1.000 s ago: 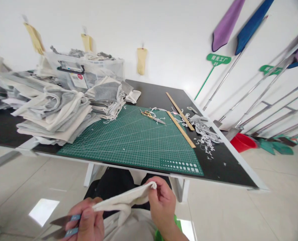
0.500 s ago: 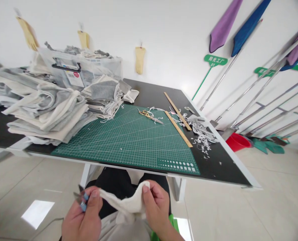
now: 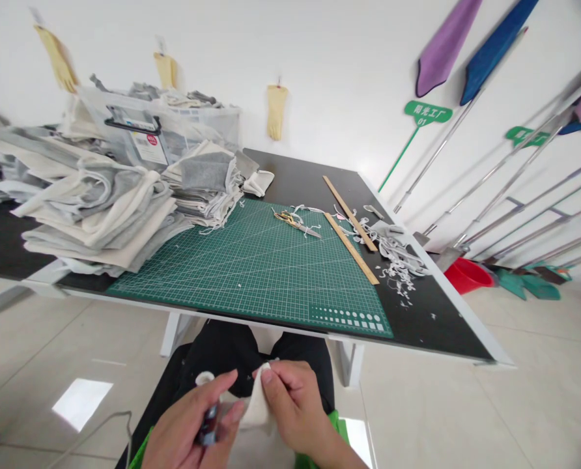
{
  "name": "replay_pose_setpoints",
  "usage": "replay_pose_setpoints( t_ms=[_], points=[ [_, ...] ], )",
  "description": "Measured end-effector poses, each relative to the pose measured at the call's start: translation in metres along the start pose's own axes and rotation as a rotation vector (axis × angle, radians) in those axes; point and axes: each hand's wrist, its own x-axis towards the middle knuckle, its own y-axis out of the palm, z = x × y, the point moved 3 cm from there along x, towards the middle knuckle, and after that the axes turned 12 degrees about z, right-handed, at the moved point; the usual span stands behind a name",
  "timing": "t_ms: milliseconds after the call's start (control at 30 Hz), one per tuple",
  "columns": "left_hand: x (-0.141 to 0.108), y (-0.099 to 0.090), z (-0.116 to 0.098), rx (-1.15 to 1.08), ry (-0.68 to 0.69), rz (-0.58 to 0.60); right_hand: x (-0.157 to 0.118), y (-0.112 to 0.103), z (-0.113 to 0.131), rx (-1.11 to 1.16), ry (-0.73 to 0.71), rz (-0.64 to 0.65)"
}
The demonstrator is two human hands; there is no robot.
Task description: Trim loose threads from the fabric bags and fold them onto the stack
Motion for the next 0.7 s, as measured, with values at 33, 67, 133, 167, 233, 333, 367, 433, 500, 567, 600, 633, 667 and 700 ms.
replay_pose_setpoints(
  t_ms=[33,67,133,167,233,333,367,433,500,567,600,633,667,700],
  points=[
    [0.005,0.003,0.001,-0.016,0.011,0.084,0.001,0.001,0.002,0.015,-0.013,0.043],
    [0.011,0.006,0.001,-0.033,0.018,0.17,0.001,0.002,0.003,0.037,-0.027,0.089],
    [0.019,0.013,0.004,-0.059,0.023,0.305,0.001,0.003,0.005,0.082,-0.049,0.15],
    [0.022,0.016,0.005,-0.069,0.023,0.344,0.001,0.004,0.006,0.096,-0.051,0.165],
    [0.024,0.019,0.007,-0.077,0.012,0.377,0.001,0.004,0.005,0.104,-0.036,0.165],
    [0.021,0.019,0.011,-0.084,-0.032,0.365,0.003,0.006,0.002,0.111,0.007,0.165],
    [0.019,0.019,0.012,-0.09,-0.051,0.354,0.004,0.007,0.001,0.12,0.015,0.165],
    [0.017,0.018,0.013,-0.126,-0.096,0.344,0.005,0.009,0.0,0.138,0.029,0.158],
    [0.015,0.02,0.014,-0.211,-0.179,0.349,0.004,0.009,-0.001,0.149,0.051,0.111],
    [0.012,0.022,0.015,-0.366,-0.334,0.322,0.002,0.008,-0.001,0.125,0.064,0.036],
    [0.011,0.024,0.016,-0.46,-0.425,0.299,0.001,0.007,0.0,0.098,0.055,0.01],
    [0.009,0.026,0.016,-0.553,-0.511,0.274,0.0,0.006,0.002,0.064,0.031,-0.003],
    [0.007,0.028,0.016,-0.636,-0.586,0.255,0.0,0.005,0.003,0.029,0.001,-0.001],
    [0.006,0.03,0.015,-0.698,-0.641,0.245,-0.001,0.005,0.005,0.005,-0.028,0.005]
  ],
)
